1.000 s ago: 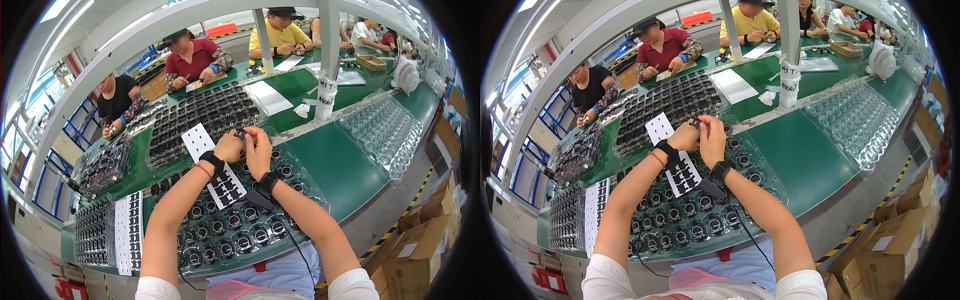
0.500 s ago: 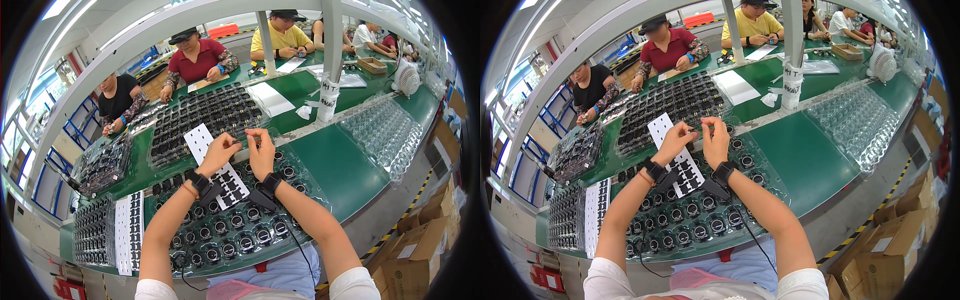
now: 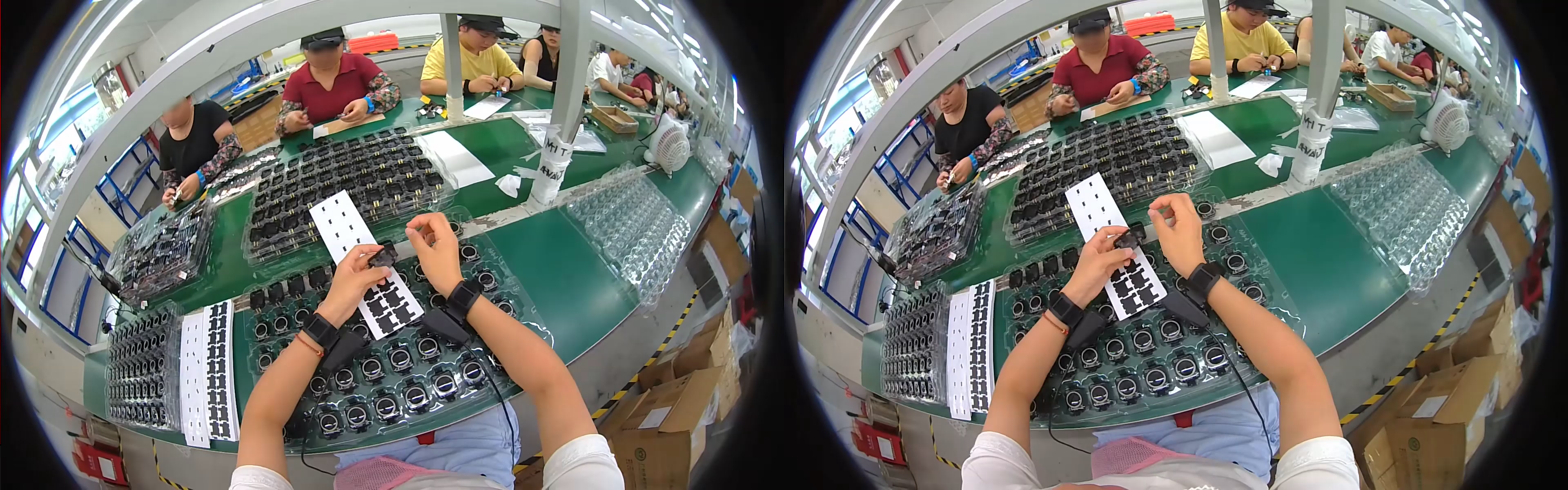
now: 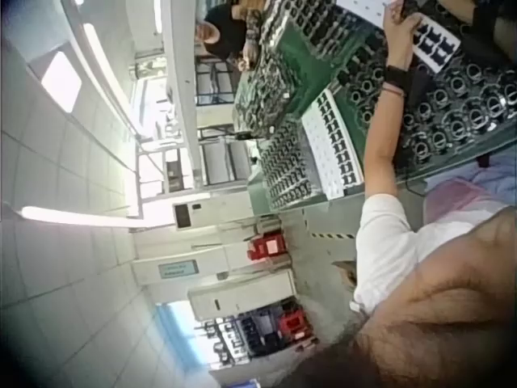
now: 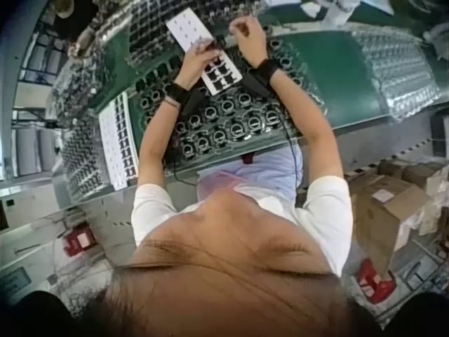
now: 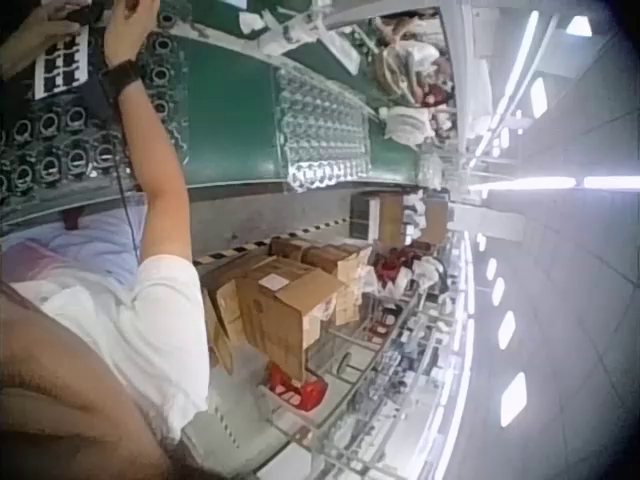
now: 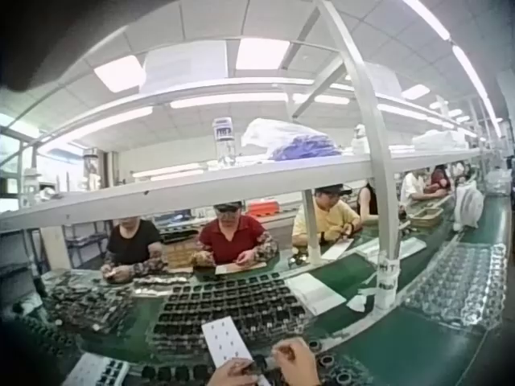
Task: Assembling small electronic components onto a board or within a tray system.
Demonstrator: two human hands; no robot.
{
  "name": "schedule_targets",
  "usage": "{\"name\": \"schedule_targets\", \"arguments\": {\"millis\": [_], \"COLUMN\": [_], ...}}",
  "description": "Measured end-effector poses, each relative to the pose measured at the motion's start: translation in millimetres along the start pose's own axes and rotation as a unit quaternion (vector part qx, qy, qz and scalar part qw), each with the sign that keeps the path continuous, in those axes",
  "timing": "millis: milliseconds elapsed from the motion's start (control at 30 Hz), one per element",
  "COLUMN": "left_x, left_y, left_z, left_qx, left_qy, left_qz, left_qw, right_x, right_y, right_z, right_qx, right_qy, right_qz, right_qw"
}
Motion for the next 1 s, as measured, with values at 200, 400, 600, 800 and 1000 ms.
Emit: {"name": "schedule_targets", "arguments": {"millis": [200, 400, 600, 800, 1000], "left_x": [1, 3, 2, 1, 0], "left_y": [1, 5, 8, 7, 5], "left_z": [-7, -6, -5, -5, -4], "left_qx": [-0.052, -0.045, -0.04, -0.037, -0.027], "left_qy": [-0.026, -0.047, -0.052, -0.058, -0.055], "left_qz": [-0.026, 0.006, 0.02, 0.007, -0.003], "left_qw": [0.998, 0.998, 0.998, 0.998, 0.998], "right_x": [-6, -8, -9, -11, -12], "right_y": [-11, -15, -17, -17, -16], "right_z": [-3, 1, -4, -6, -4], "right_qx": [0.068, 0.089, 0.05, 0.03, 0.021], "right_qy": [-0.035, -0.059, -0.022, -0.032, -0.046], "right_qz": [-0.103, -0.158, -0.172, -0.17, -0.173], "right_qw": [0.992, 0.982, 0.984, 0.985, 0.984]}}
Point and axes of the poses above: each hand's wrist, its own x-axis towards the middle knuckle, its own y-axis out of the back of the hand, z = x × y, the point moved 4 cm from there along x, towards the middle knuckle, and after that the axes turned 3 degrees about z, right-handed, at the moved point
